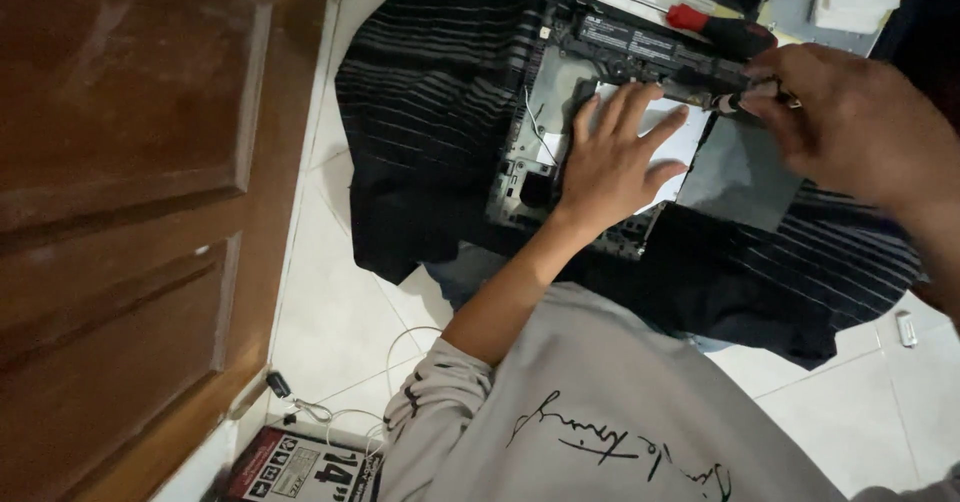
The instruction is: Unscrewing and removing a metal plate from the internal components of a laptop using a screwdriver.
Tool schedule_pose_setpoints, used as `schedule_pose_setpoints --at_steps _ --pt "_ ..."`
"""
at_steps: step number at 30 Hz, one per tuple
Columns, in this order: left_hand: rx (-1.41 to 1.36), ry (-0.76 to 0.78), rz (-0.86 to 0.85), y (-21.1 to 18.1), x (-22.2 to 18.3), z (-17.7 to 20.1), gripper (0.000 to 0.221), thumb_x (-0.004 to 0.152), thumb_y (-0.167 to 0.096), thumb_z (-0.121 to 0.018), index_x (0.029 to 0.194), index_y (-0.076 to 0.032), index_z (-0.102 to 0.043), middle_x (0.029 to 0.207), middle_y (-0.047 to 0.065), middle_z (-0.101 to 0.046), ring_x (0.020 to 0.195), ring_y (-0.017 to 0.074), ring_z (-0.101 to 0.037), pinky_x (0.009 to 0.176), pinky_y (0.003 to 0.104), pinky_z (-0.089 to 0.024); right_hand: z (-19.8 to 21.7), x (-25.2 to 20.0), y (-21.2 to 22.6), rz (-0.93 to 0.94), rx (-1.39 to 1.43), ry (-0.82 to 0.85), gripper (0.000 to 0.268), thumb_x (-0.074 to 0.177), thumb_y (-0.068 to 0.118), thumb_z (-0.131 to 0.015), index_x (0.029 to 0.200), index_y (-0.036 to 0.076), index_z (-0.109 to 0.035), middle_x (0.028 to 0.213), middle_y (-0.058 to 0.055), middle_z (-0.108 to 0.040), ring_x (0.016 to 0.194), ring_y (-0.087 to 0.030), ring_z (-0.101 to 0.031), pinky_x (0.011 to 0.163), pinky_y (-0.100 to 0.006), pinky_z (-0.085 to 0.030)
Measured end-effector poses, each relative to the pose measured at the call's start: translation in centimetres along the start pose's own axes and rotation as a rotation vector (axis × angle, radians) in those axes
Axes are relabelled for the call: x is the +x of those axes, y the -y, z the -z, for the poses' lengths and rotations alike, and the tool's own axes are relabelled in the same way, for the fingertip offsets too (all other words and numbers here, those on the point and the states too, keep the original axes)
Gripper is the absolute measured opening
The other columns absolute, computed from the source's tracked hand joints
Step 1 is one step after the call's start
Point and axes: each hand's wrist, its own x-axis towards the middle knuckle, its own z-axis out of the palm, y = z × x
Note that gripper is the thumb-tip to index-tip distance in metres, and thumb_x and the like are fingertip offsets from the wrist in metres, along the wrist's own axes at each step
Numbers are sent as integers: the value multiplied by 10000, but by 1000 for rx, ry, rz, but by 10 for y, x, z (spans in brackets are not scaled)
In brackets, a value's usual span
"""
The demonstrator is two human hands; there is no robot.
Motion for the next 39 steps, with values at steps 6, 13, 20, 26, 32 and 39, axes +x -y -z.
schedule_pose_setpoints --at_steps 6,13,20,26,32,39 --pt "-3 31 24 0 0 -6 566 901 -589 -749 1386 -325 -624 1505 23 -499 1468 257 -442 1218 519 -301 13 -3 16 -123 -107 46 410 1052 348 -685 1400 131 -689 1147 -49 -767 941 -313 -762 611 -431 -551" --pt "-40 18 19 1 -2 -2 546 909 -542 -781 1372 -297 -628 1489 30 -509 1467 279 -450 1223 553 -329 -4 2 -5 -108 62 6 259 1142 196 -711 1334 32 -654 802 -110 -672 730 -291 -676 726 -414 -514" --pt "-47 16 9 -1 2 3 530 907 -546 -760 1355 -298 -624 1467 13 -492 1455 258 -446 1219 532 -324 -9 -5 -8 -98 -358 -31 309 1147 488 -686 1311 226 -702 991 29 -747 839 -181 -756 620 -291 -523" --pt "-27 18 6 -1 2 6 531 903 -553 -760 1355 -307 -627 1465 11 -509 1446 252 -468 1213 514 -333 8 15 8 -77 -41 58 416 1013 224 -676 1414 121 -632 1303 -102 -734 981 -315 -741 671 -427 -569" --pt "-45 47 2 -1 0 6 551 888 -534 -790 1362 -303 -630 1477 20 -494 1446 263 -450 1223 533 -312 -7 -3 -2 -106 -272 -40 342 1141 491 -665 1316 206 -737 981 6 -774 835 -199 -763 610 -326 -541" --pt "-34 22 -9 -1 2 9 564 869 -528 -831 1346 -294 -641 1449 34 -512 1426 257 -459 1200 525 -319 6 5 23 -144 271 -1 255 997 82 -692 1244 138 -725 1113 -47 -769 957 -289 -736 721 -426 -545"
